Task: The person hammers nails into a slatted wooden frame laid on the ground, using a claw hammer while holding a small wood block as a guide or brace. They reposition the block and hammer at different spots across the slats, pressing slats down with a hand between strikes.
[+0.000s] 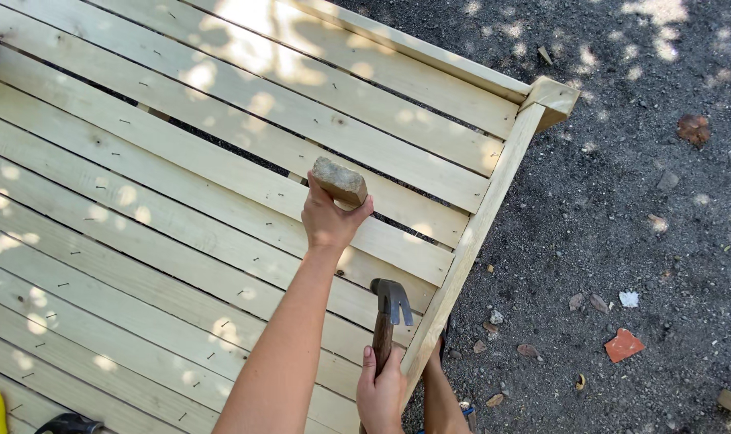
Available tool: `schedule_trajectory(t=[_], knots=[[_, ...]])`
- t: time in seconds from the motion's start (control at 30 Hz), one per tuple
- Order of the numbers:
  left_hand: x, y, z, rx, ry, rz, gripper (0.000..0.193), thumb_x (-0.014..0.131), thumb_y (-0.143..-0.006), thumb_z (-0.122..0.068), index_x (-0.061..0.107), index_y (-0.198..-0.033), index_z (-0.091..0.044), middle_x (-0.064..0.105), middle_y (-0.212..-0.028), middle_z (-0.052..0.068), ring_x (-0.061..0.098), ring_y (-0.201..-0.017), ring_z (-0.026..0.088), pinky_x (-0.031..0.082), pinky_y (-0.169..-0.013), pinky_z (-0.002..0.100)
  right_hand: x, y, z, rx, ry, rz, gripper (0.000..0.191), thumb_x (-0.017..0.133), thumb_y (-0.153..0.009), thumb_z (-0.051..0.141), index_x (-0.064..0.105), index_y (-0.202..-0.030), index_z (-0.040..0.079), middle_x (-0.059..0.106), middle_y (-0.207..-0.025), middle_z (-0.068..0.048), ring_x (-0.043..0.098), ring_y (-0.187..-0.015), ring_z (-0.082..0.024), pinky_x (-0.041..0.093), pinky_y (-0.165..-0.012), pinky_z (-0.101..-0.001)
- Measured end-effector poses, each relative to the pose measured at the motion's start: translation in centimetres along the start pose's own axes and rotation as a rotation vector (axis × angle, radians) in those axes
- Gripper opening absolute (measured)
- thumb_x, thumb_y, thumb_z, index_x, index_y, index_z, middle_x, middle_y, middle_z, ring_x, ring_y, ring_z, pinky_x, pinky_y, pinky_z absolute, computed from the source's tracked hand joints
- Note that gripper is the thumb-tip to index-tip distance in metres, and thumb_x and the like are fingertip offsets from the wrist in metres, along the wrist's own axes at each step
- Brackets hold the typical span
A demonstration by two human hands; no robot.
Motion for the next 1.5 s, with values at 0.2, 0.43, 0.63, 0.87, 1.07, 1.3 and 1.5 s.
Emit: schedule_trajectory(t=[0.2,0.43,0.63,0.87,1.07,1.3,1.5], knots=[[-0.4,0.3,0.8,-0.010,0.085,0.007,0.088,0.093,-0.065,-0.039,0.044,-0.128,-0.003,0.073,-0.109,0.011,0.073,-0.098,0.027,0.059,-0.086,0.037,1.0,-1.6,0.5,0.025,0.076,0.012,0.031,0.057,-0.100,0.035,0.052,-0.099,0.005,0.065,-0.063,-0.017,0.064,-0.056,-0.039,0.048,-0.055,-0.0493],[-0.6,0.1,0.7,0.019,0.107,-0.009,0.081,0.095,-0.066,-0.033,0.045,-0.123,-0.004,0.071,-0.107,0.009,0.072,-0.095,0.021,0.059,-0.085,0.035,0.0,-0.5,0.4,0.151,0.052,-0.058,0.030,0.057,-0.098,0.036,0.054,-0.100,0.006,0.066,-0.067,-0.019,0.066,-0.061,-0.041,0.050,-0.059,-0.0496],[-0.7,0.3,0.3,0.139,0.351,-0.018,0.079,0.096,-0.069,-0.026,0.044,-0.124,0.000,0.067,-0.112,0.010,0.069,-0.101,0.019,0.057,-0.095,0.032,0.8,-2.8,0.2,0.085,0.081,-0.051,0.032,0.058,-0.099,0.036,0.053,-0.100,0.005,0.067,-0.070,-0.020,0.066,-0.066,-0.043,0.050,-0.062,-0.0509],[0.0,0.9,0.5,0.125,0.373,-0.021,0.080,0.096,-0.070,-0.024,0.045,-0.127,-0.002,0.063,-0.113,0.007,0.065,-0.101,0.015,0.057,-0.095,0.031,0.2,-0.6,-1.2,0.075,0.057,-0.041,0.031,0.058,-0.097,0.035,0.053,-0.099,0.005,0.068,-0.072,-0.020,0.068,-0.067,-0.043,0.051,-0.063,-0.0508],[-0.1,1.4,0.3,0.164,0.402,0.000,0.066,0.094,-0.073,-0.022,0.051,-0.121,-0.007,0.061,-0.113,0.004,0.063,-0.095,0.015,0.059,-0.087,0.030,0.4,-2.5,-1.0,0.129,0.069,-0.020,0.035,0.058,-0.100,0.036,0.049,-0.099,0.003,0.067,-0.071,-0.022,0.066,-0.066,-0.045,0.050,-0.063,-0.0524],[-0.1,2.1,0.4,0.090,0.413,0.002,0.067,0.094,-0.070,-0.019,0.049,-0.119,-0.008,0.057,-0.114,0.003,0.063,-0.095,0.014,0.059,-0.084,0.029,-0.1,-3.0,-1.3,0.109,0.133,0.001,0.035,0.057,-0.100,0.037,0.048,-0.100,0.003,0.067,-0.069,-0.023,0.066,-0.067,-0.045,0.050,-0.063,-0.0532],[-0.3,3.8,-0.8,0.294,0.501,-0.091,0.066,0.091,-0.074,-0.015,0.047,-0.122,-0.008,0.056,-0.121,0.004,0.063,-0.100,0.017,0.058,-0.088,0.030,-0.6,-4.1,0.6,0.209,0.035,0.030,0.036,0.056,-0.100,0.038,0.049,-0.097,0.003,0.064,-0.065,-0.020,0.068,-0.055,-0.037,0.052,-0.055,-0.0495]])
Point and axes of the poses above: each hand's wrist, its own y-axis away from the middle knuckle, its own x-axis out of the palm, z = x × y, the point moved 7 cm from there along -y, towards the middle knuckle
